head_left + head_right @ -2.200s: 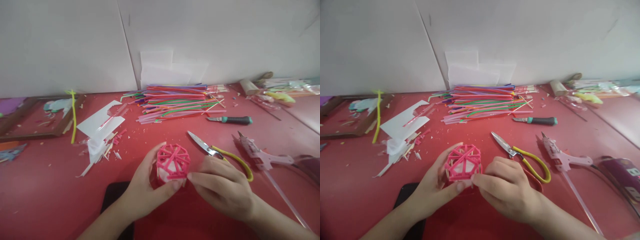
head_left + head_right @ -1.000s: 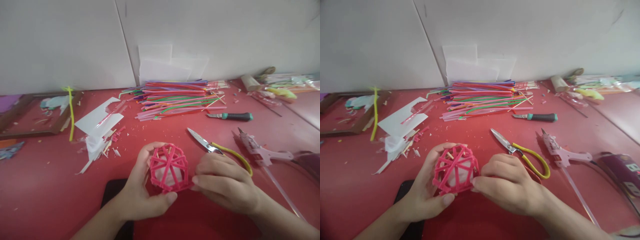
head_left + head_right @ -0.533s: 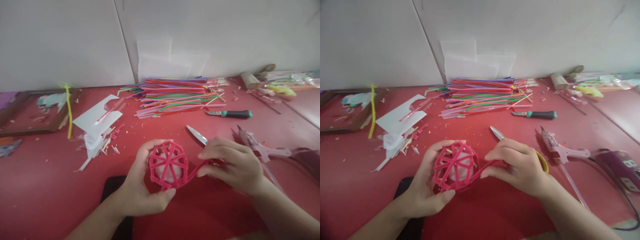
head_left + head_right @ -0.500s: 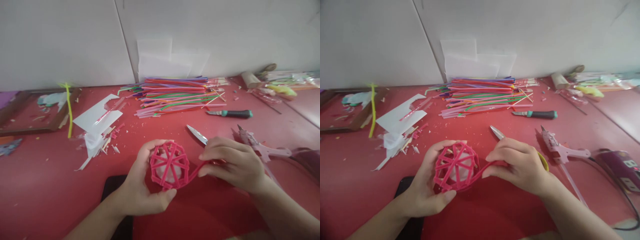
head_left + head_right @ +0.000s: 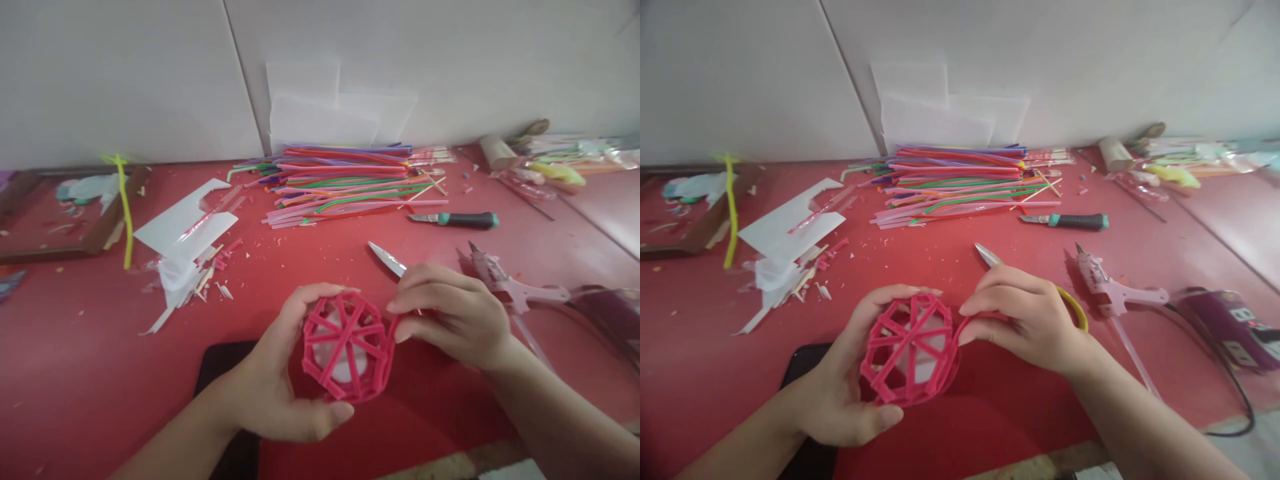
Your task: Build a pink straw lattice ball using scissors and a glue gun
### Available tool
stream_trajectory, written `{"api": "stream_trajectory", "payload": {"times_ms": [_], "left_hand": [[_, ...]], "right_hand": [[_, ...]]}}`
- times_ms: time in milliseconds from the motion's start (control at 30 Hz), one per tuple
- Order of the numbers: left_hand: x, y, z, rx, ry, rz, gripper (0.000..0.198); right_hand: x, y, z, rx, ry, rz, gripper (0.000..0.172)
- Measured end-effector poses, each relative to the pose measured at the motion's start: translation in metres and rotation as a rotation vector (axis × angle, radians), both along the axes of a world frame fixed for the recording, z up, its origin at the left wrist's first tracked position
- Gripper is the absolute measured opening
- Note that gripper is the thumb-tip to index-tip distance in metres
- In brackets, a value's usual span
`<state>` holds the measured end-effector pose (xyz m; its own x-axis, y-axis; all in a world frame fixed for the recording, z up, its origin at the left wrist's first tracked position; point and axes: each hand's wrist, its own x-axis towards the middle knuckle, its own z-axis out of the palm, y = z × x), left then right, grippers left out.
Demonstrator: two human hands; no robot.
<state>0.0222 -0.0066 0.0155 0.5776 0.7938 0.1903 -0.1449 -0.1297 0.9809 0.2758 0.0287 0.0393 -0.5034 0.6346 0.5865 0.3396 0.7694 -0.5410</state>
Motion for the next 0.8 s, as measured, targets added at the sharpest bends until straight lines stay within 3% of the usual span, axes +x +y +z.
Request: {"api": "stream_trajectory", "payload": {"times_ms": [800], "left_hand": [[0.0027, -0.0018, 0.0014, -0.061, -0.147, -0.028, 0.086]], "right_hand": [[-0.0047, -0.0012, -0.0044, 0.023, 0.000, 0.042, 0.020]]}}
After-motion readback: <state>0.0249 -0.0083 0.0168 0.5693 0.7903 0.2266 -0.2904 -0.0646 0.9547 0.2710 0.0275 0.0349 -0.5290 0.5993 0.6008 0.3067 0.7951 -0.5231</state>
